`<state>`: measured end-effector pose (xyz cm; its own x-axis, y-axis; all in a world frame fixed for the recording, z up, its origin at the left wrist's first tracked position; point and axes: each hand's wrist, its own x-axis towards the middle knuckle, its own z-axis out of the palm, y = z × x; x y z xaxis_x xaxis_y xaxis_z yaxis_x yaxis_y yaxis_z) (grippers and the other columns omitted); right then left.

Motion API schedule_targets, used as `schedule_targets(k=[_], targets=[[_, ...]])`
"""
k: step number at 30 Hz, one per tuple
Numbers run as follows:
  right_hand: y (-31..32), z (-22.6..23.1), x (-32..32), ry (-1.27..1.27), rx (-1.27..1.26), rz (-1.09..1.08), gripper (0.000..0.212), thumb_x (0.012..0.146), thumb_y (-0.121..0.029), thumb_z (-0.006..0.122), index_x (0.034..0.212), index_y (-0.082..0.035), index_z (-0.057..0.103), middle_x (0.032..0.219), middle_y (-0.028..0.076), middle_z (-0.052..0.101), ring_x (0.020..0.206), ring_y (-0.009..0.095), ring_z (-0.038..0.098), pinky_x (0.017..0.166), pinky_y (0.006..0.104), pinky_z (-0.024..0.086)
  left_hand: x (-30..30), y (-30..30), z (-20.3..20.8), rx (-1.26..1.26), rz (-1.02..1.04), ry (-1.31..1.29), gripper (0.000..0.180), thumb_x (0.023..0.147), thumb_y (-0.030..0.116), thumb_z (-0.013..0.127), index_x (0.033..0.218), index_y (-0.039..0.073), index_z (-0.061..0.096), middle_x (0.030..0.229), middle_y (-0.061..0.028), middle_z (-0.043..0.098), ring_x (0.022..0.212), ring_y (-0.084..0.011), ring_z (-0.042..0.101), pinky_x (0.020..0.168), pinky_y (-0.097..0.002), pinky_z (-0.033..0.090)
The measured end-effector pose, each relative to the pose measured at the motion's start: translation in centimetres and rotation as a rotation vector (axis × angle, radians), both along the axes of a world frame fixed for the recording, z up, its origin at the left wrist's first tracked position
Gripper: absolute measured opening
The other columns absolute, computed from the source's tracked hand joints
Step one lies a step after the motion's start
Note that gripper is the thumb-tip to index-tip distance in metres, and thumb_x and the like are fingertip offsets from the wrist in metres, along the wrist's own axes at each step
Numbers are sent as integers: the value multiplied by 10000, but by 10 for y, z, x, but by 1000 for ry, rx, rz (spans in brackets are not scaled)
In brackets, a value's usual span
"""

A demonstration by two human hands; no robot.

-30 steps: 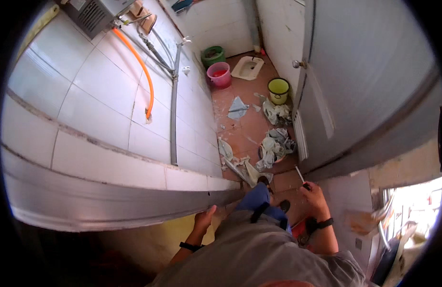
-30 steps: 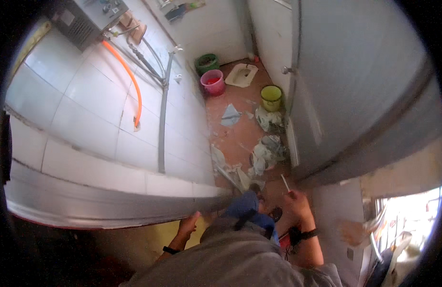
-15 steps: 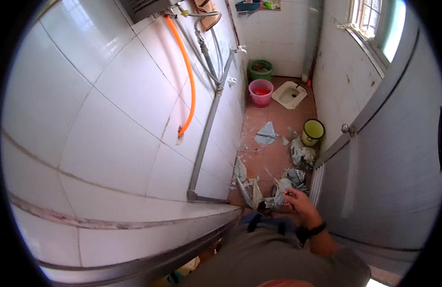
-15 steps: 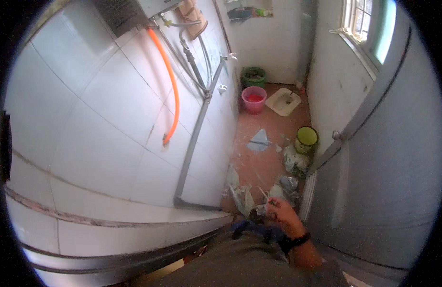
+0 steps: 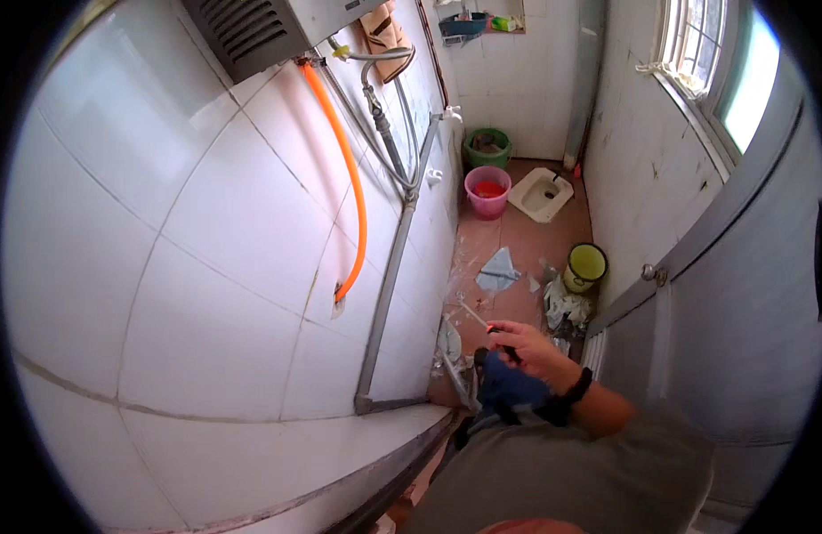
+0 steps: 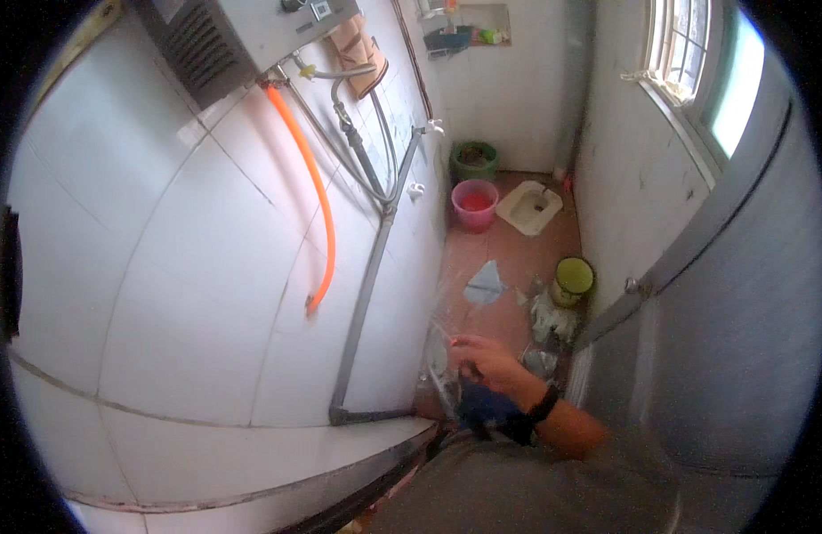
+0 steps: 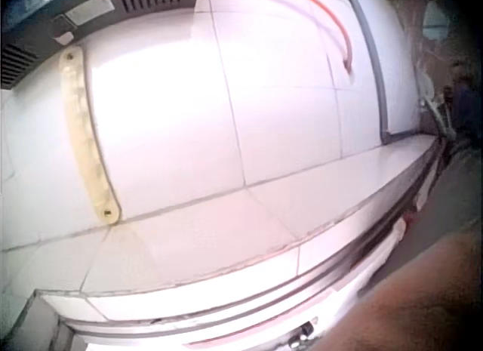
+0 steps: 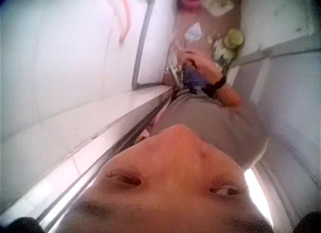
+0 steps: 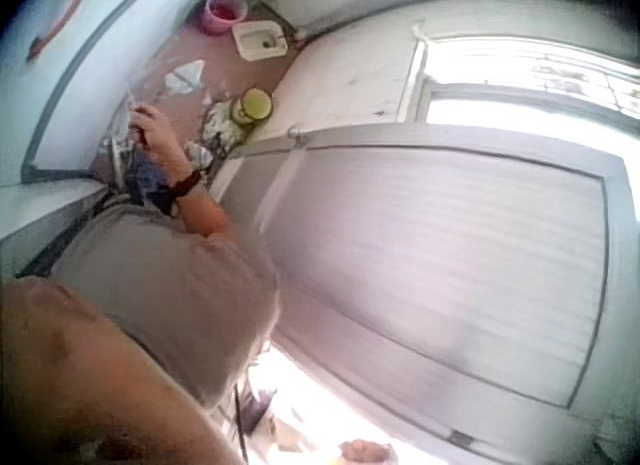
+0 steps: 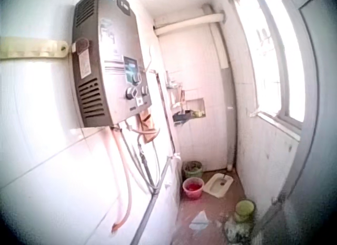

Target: The person uses a screwdriver to scrape out old material or dirt from the tile joints on a bathroom wall, moving along different sections of the tile grout lines.

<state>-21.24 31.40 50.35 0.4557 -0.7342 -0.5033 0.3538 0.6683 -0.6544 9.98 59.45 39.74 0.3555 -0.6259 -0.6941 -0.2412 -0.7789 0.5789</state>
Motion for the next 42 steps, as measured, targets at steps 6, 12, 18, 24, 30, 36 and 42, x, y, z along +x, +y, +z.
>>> schedule_targets(k=[6,12,18,24,30,36,42], targets=[[-66,9,6,-73,-32,93,359,859,-118,625,1208,-90,546,814,14,578,607,85,485,473,220,361,-23,-80,-11,22,-67,19,436,908,339,575,1154,-21,573,1108,-167,583,1029,-291,545,898,-394,418],[-147,13,-24,-45,-57,169,286,925,-164,582,1200,-102,530,855,1,601,603,72,481,461,200,348,-68,-182,-23,50,-138,20,431,910,340,560,1135,-28,578,1066,-171,597,993,-291,560,879,-396,428],[-277,-6,-114,-173,13,50,310,876,-104,613,1173,-62,538,821,17,583,612,75,479,468,217,327,-129,-296,-34,74,-136,15,429,913,341,544,1116,-34,584,1023,-175,612,958,-291,576,860,-399,438],[-378,5,-215,-194,-8,-274,258,887,-64,549,1144,-72,524,846,41,604,590,82,456,470,210,335,-181,-368,-19,92,-173,-2,429,915,343,529,1098,-41,589,980,-179,626,922,-291,591,840,-402,448],[-427,11,-255,-327,-51,-365,263,882,-40,517,1143,-63,497,984,119,644,590,106,442,484,217,334,-201,-436,-16,117,-297,-28,431,917,344,513,1079,-48,594,937,-183,641,886,-290,607,821,-404,459],[-444,-13,-260,-195,39,-431,178,892,-69,513,1069,-82,527,1094,138,644,566,90,441,473,200,352,-203,-514,-25,115,-324,-66,435,920,345,498,1060,-54,599,894,-187,655,850,-290,622,802,-407,469],[-514,-15,-243,-75,6,-283,173,880,-54,541,1053,-59,529,964,75,614,615,93,478,453,188,359,-194,-561,-80,-88,-310,9,447,896,357,505,1054,-48,607,943,-161,673,879,-303,628,805,-414,466]])
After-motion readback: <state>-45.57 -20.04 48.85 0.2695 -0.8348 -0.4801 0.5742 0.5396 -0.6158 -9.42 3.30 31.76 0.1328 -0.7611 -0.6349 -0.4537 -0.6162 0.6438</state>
